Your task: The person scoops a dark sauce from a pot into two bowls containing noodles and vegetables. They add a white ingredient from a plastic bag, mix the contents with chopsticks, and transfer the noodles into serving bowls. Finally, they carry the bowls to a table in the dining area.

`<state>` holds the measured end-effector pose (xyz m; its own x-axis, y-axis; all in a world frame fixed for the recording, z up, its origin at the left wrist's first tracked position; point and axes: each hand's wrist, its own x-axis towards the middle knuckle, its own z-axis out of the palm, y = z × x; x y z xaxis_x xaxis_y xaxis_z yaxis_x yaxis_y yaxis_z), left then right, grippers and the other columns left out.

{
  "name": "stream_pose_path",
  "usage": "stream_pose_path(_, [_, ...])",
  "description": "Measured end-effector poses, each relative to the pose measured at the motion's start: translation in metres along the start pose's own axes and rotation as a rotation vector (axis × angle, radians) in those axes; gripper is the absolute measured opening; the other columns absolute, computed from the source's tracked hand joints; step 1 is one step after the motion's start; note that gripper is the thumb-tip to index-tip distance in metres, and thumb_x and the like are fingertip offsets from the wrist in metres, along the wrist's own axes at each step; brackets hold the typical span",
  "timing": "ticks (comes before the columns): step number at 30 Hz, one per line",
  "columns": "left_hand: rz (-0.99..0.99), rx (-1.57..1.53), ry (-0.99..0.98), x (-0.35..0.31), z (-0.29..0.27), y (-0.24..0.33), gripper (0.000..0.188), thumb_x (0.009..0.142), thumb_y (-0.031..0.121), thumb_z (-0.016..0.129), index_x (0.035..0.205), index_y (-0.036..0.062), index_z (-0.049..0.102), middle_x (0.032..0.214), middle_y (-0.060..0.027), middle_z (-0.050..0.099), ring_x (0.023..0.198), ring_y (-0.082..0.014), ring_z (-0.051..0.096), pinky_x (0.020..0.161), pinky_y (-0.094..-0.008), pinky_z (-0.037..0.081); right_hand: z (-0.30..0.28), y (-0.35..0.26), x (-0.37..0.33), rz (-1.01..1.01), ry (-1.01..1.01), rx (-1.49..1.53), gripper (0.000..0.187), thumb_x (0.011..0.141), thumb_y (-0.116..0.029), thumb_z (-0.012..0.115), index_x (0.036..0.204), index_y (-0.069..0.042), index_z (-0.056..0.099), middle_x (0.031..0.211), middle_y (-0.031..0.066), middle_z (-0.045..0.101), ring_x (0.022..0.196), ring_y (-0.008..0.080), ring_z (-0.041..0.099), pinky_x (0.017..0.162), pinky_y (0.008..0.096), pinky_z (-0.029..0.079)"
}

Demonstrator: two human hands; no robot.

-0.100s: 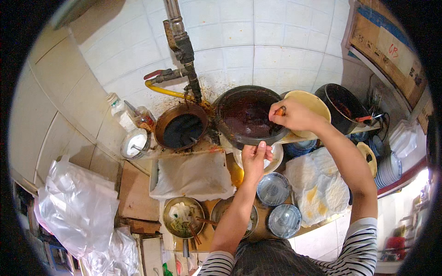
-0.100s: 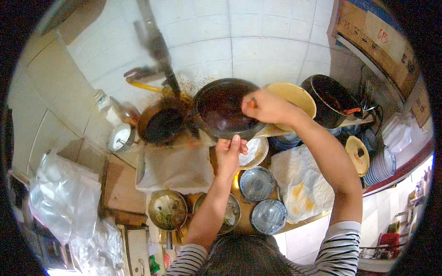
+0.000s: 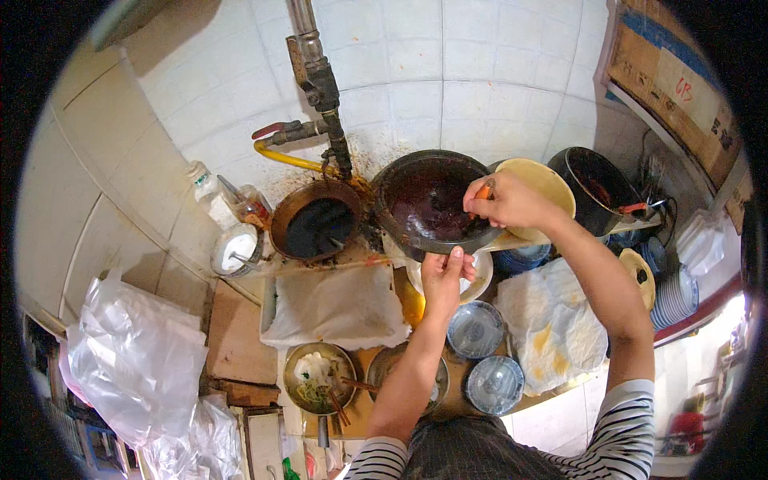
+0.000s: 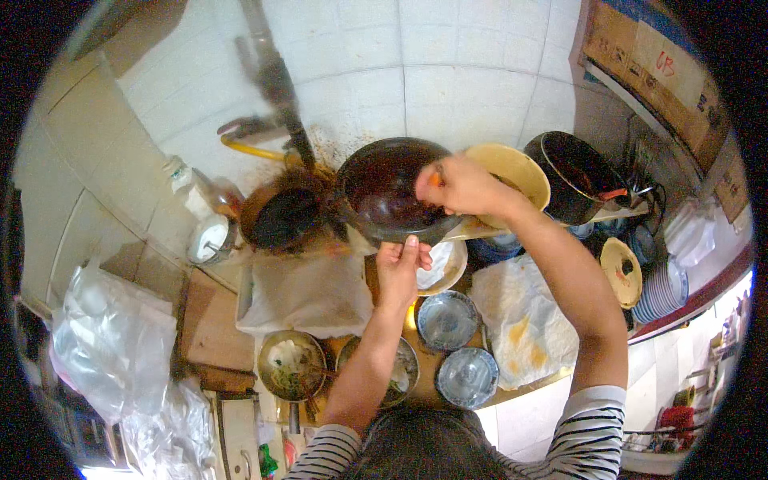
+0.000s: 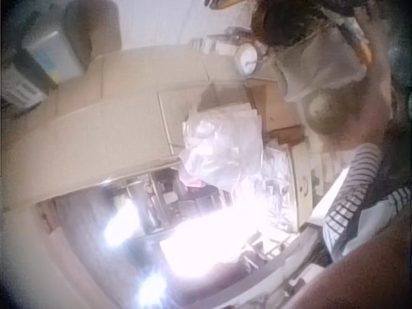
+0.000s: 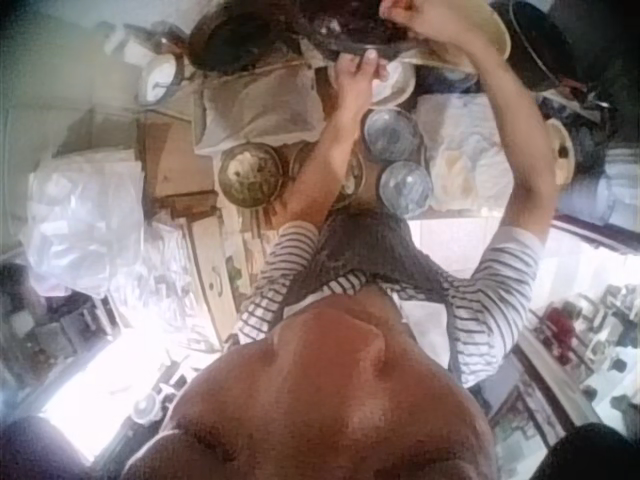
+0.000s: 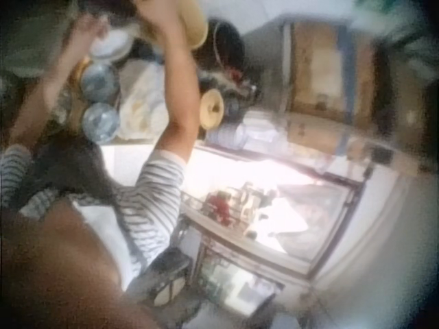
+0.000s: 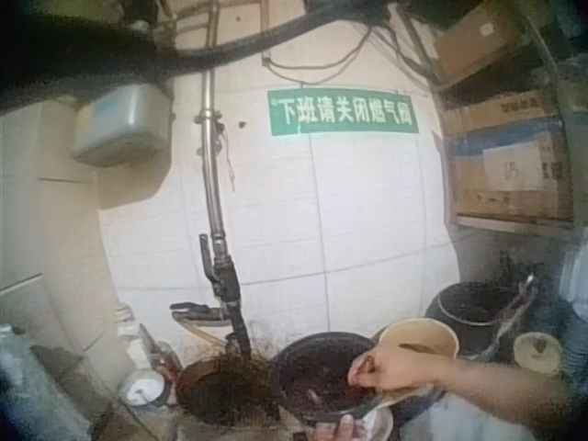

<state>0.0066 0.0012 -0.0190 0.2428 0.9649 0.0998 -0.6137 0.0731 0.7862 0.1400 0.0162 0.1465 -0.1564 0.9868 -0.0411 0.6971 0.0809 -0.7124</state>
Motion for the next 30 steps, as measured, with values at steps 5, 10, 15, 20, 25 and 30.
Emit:
stream_pose_path(5, [-0.015, -0.019, -0.019, 0.000, 0.002, 0.000, 0.012, 0.090, 0.012, 0.054, 0.090, -0.0003, 0.053, 0.074, -0.0115, 0.061, 0.055, -0.0149, 0.055, 0.050, -0.0277, 0.048, 0.030, 0.027, 0.025, -0.125, -0.010, 0.290, 0.009, 0.083, -0.008, 0.060, 0.089, -0.001, 0.063, 0.071, 0.0029, 0.058, 0.062, 0.0092, 0.055, 0.055, 0.0231, 0.046])
stream_pose_path(10, [-0.006, -0.020, -0.047, 0.001, 0.000, -0.003, 0.013, 0.090, 0.013, 0.055, 0.090, 0.0007, 0.053, 0.074, -0.0108, 0.061, 0.055, -0.0148, 0.055, 0.050, -0.0278, 0.048, 0.021, 0.050, 0.053, -0.591, 0.233, -0.238, 0.011, 0.080, -0.004, 0.060, 0.090, 0.000, 0.062, 0.080, 0.0086, 0.060, 0.071, 0.0165, 0.058, 0.063, 0.0301, 0.048])
stream_pose_path(15, [-0.010, -0.003, -0.039, 0.001, 0.000, -0.001, 0.013, 0.090, 0.014, 0.055, 0.092, 0.0011, 0.052, 0.074, -0.0113, 0.061, 0.055, -0.0151, 0.055, 0.049, -0.0278, 0.048, -0.008, 0.051, 0.024, -0.305, 0.160, -0.309, 0.010, 0.078, -0.003, 0.058, 0.086, 0.001, 0.062, 0.077, 0.0107, 0.063, 0.073, 0.0206, 0.059, 0.066, 0.0329, 0.048])
stream_pose_path(20, [-0.006, 0.005, 0.018, -0.002, 0.003, 0.000, 0.017, 0.091, 0.017, 0.054, 0.092, 0.0006, 0.051, 0.073, -0.0087, 0.059, 0.054, -0.0123, 0.054, 0.051, -0.0257, 0.049, -0.006, 0.028, -0.004, -0.044, 0.084, 0.088, 0.011, 0.084, -0.010, 0.057, 0.086, -0.001, 0.062, 0.071, 0.0026, 0.060, 0.058, 0.0097, 0.055, 0.054, 0.0239, 0.046])
stream_pose_path(25, [-0.011, 0.001, 0.000, -0.003, 0.007, 0.001, 0.017, 0.091, 0.017, 0.055, 0.094, 0.0008, 0.050, 0.074, -0.0084, 0.059, 0.055, -0.0124, 0.054, 0.051, -0.0263, 0.050, 0.034, 0.038, 0.014, -0.171, 0.273, 0.207, 0.011, 0.087, -0.012, 0.057, 0.087, -0.002, 0.062, 0.068, 0.0007, 0.058, 0.055, 0.0074, 0.053, 0.050, 0.0210, 0.045])
stream_pose_path(30, [-0.013, 0.025, -0.041, 0.001, -0.003, 0.002, 0.017, 0.091, 0.016, 0.054, 0.096, 0.0009, 0.050, 0.074, -0.0077, 0.059, 0.055, -0.0123, 0.054, 0.051, -0.0261, 0.050, 0.023, 0.022, 0.008, 0.032, 0.119, 0.309, 0.012, 0.085, -0.014, 0.057, 0.085, -0.004, 0.063, 0.066, 0.0004, 0.057, 0.053, 0.0066, 0.053, 0.046, 0.0212, 0.044])
